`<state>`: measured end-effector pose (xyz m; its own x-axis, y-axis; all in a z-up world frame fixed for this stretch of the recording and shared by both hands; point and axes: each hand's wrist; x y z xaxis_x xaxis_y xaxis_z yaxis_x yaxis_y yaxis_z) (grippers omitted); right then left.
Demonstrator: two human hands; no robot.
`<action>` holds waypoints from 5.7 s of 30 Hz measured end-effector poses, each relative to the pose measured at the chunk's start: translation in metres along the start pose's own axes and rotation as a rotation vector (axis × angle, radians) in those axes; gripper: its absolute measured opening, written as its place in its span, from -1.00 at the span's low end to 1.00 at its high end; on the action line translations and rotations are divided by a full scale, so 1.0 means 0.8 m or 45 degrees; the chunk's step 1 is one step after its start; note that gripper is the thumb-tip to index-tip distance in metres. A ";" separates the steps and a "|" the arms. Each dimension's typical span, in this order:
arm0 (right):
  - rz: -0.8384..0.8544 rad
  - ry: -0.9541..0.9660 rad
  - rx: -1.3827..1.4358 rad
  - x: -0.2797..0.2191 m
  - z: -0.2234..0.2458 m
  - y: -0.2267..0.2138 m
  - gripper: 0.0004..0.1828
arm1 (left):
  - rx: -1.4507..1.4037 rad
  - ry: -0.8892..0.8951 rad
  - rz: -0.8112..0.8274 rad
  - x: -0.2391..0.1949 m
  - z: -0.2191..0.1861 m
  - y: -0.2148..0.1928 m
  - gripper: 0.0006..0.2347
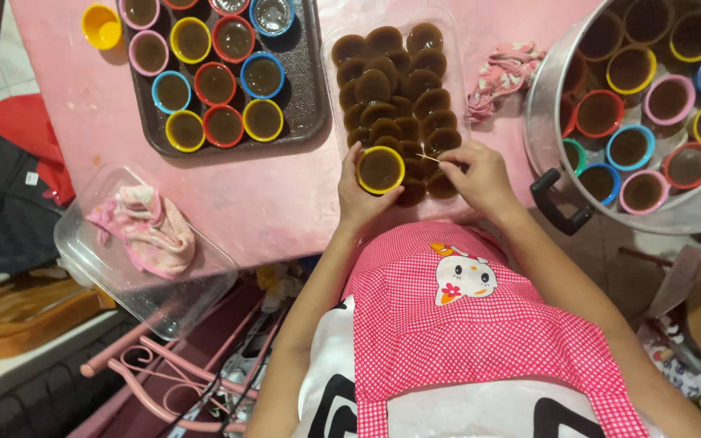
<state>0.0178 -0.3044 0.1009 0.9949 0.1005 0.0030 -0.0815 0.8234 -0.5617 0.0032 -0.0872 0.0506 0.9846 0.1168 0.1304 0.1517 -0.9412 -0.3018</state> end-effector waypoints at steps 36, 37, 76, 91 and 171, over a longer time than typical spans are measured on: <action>0.121 -0.181 -0.311 0.116 0.037 0.019 -0.91 | 0.179 0.233 -0.164 0.082 0.004 -0.002 -0.09; 0.124 -0.182 -0.310 0.116 0.039 0.021 -0.91 | 0.181 0.231 -0.167 0.083 0.003 -0.001 -0.09; 0.170 -0.037 -0.351 0.200 -0.007 0.070 -0.97 | 0.262 0.536 -0.103 0.171 0.024 0.016 -0.03; -0.078 0.751 0.626 0.249 -0.066 0.103 -0.91 | 0.582 0.244 0.139 0.221 0.041 0.020 0.03; -0.129 -0.101 0.020 0.011 0.053 0.113 -0.91 | 1.113 0.059 -0.344 0.088 0.122 -0.129 -0.24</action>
<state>0.0168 -0.2050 0.0851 0.9904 0.0598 0.1249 0.0176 0.8403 -0.5418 0.0655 0.0488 -0.0013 0.9044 0.2675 0.3325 0.4071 -0.3068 -0.8603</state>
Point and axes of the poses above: each hand's wrist, its own x-axis towards the middle knuckle, its own y-axis out of the palm, z = x × y, and after that the axes turned 6 degrees about x, right-handed
